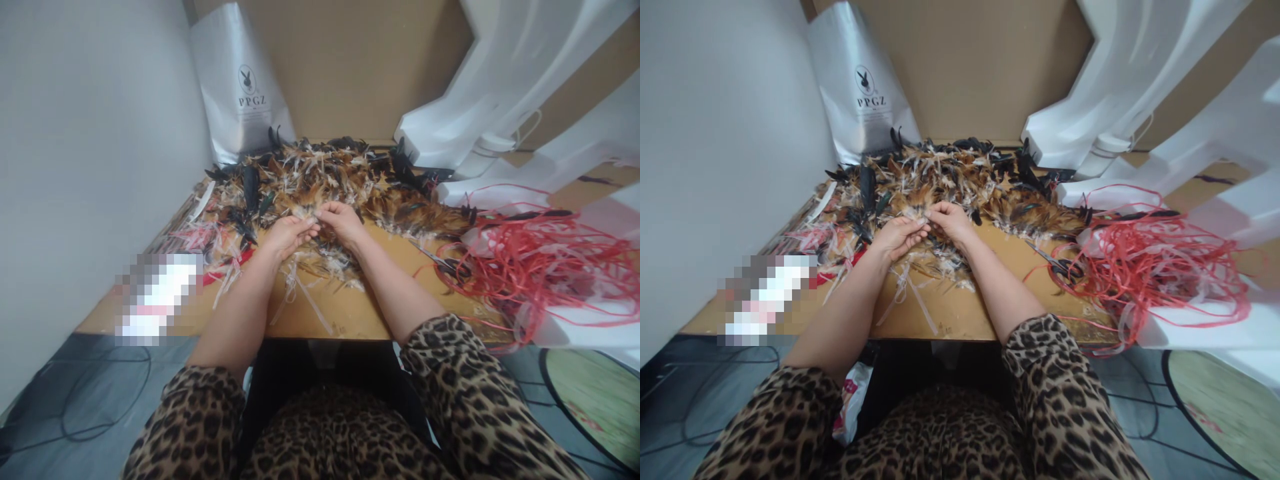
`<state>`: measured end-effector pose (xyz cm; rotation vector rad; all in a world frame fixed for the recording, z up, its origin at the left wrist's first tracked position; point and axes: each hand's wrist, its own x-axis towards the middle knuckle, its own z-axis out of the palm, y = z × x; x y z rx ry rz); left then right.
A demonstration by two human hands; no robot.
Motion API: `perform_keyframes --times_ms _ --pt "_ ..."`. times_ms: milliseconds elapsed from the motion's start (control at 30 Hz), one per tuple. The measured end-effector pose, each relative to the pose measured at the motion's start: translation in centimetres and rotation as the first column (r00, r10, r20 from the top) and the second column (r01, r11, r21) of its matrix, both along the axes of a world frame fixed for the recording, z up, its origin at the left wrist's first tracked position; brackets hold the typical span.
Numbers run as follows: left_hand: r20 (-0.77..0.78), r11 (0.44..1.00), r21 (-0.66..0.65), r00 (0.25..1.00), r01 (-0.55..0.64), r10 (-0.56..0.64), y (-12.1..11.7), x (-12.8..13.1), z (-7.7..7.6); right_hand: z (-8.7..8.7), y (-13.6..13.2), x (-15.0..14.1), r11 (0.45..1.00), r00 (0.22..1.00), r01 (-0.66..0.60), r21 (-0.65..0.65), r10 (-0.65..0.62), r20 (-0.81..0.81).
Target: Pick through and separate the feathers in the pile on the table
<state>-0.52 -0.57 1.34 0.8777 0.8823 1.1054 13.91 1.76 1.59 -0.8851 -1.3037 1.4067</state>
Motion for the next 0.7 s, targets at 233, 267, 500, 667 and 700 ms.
perform_keyframes --times_ms 233,267,500,667,700 --pt "-0.057 0.999 0.031 0.998 -0.029 0.03 0.0 0.2 0.0 -0.2 -0.1 0.0 0.999 0.999 -0.041 -0.001 0.041 0.026" --pt "-0.069 0.998 0.045 0.997 -0.04 0.043 0.0 0.2 -0.1 -0.1 -0.1 0.0 0.999 0.999 -0.039 0.007 0.039 0.035" --pt "-0.074 0.982 0.112 0.984 -0.151 0.159 0.4 0.0 -0.3 -0.5 1.4 1.5 0.991 0.98 0.107 0.085 -0.12 0.158" --pt "0.024 0.97 0.06 0.972 -0.235 0.234 0.9 -0.5 -0.5 -2.0 3.1 3.9 0.889 0.77 0.244 0.387 -0.42 0.48" --pt "0.031 0.97 0.058 0.971 -0.237 0.235 0.9 -0.6 -0.6 -2.1 3.1 4.1 0.876 0.699 0.214 0.432 -0.446 0.559"
